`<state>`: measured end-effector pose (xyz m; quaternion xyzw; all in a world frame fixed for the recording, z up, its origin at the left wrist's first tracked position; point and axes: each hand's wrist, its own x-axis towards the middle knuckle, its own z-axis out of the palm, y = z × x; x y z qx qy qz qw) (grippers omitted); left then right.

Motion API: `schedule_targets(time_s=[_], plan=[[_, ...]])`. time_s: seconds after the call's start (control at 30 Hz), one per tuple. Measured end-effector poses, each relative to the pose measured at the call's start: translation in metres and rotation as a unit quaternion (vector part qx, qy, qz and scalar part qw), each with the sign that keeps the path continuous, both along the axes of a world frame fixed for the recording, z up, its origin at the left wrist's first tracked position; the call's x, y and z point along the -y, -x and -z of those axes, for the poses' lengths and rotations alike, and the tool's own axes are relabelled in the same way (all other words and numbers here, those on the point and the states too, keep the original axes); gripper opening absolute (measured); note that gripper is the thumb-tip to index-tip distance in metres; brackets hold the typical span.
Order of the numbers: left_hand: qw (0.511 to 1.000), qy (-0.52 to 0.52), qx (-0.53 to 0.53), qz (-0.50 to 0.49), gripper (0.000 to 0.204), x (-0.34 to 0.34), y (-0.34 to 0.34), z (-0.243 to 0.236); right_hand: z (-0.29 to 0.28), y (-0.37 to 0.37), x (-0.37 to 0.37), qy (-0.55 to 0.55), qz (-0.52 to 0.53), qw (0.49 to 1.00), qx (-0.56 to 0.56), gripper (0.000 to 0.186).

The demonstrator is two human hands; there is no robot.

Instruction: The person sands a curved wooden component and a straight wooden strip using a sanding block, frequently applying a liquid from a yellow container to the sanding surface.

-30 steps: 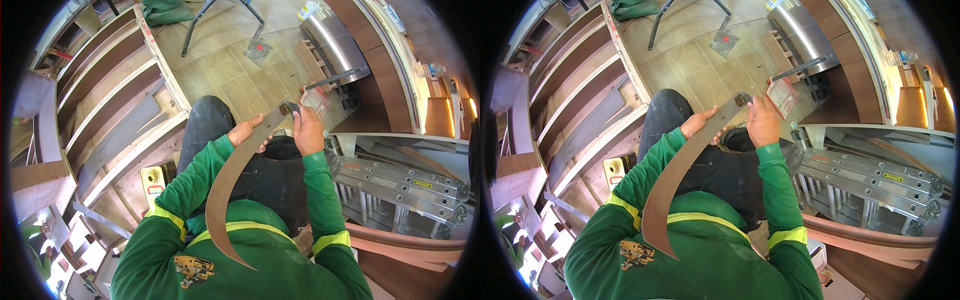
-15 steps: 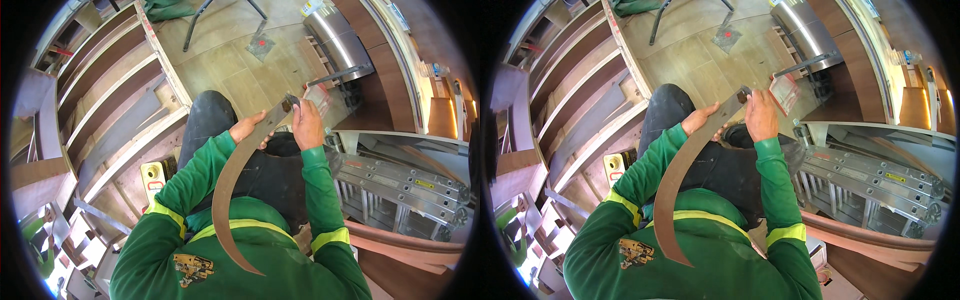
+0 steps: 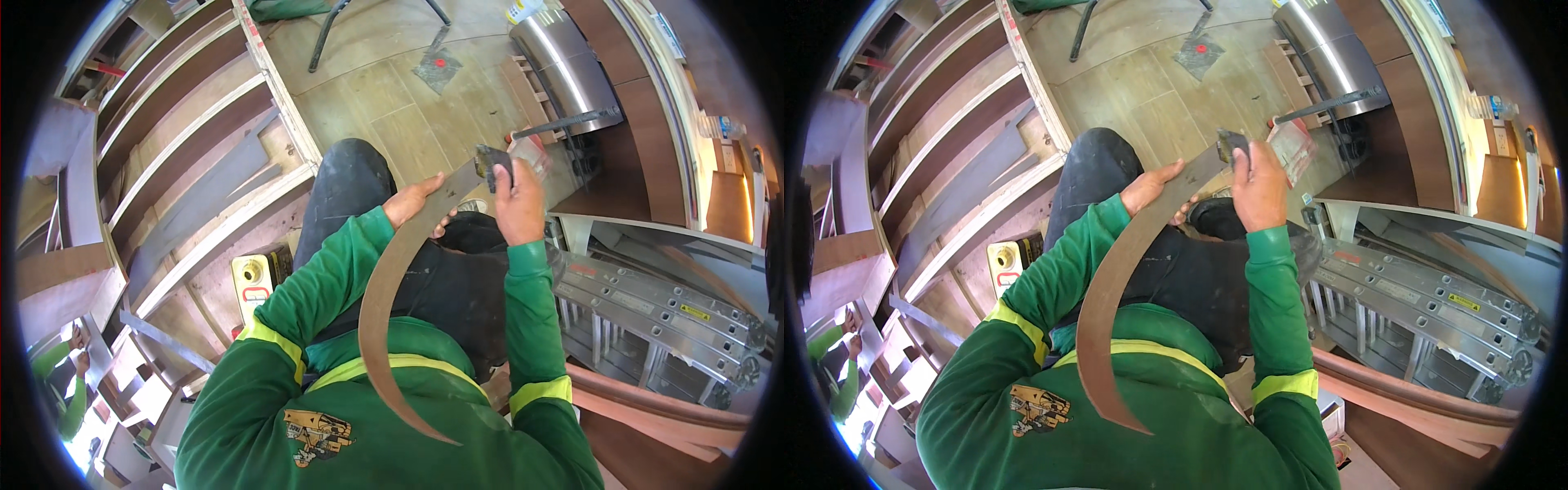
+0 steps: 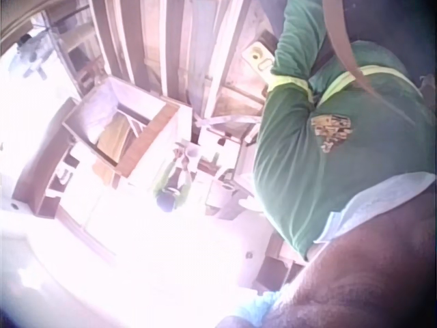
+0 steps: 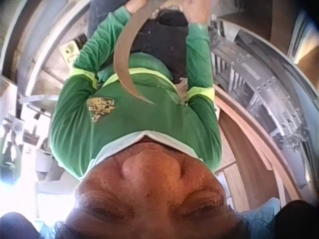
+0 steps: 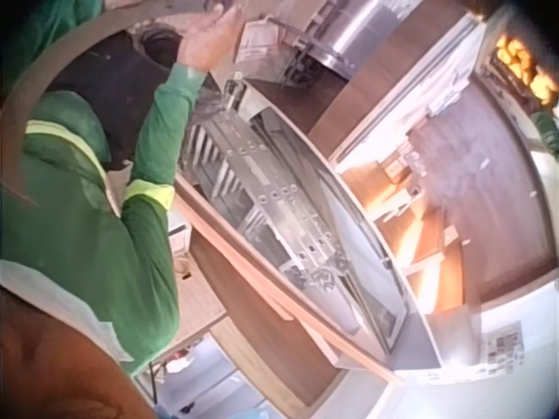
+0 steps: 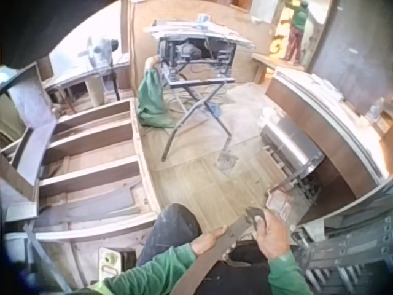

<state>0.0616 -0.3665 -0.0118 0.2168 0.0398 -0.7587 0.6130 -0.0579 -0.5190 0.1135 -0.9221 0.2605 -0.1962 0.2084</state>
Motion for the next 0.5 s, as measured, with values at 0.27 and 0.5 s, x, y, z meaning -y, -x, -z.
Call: schedule_targets(time_s=[0.27,0.5], plan=[[1.000,-0.010,-0.023,0.007,0.056,0.000,-0.002,-0.008,-0.001,0.002,0.003,0.056,-0.005,0.998,-0.033,0.020],[1.000,-0.012,0.014,0.007,0.058,-0.004,-0.008,-0.009,-0.010,0.012,-0.019,-0.006,-0.041,0.998,-0.043,0.018]])
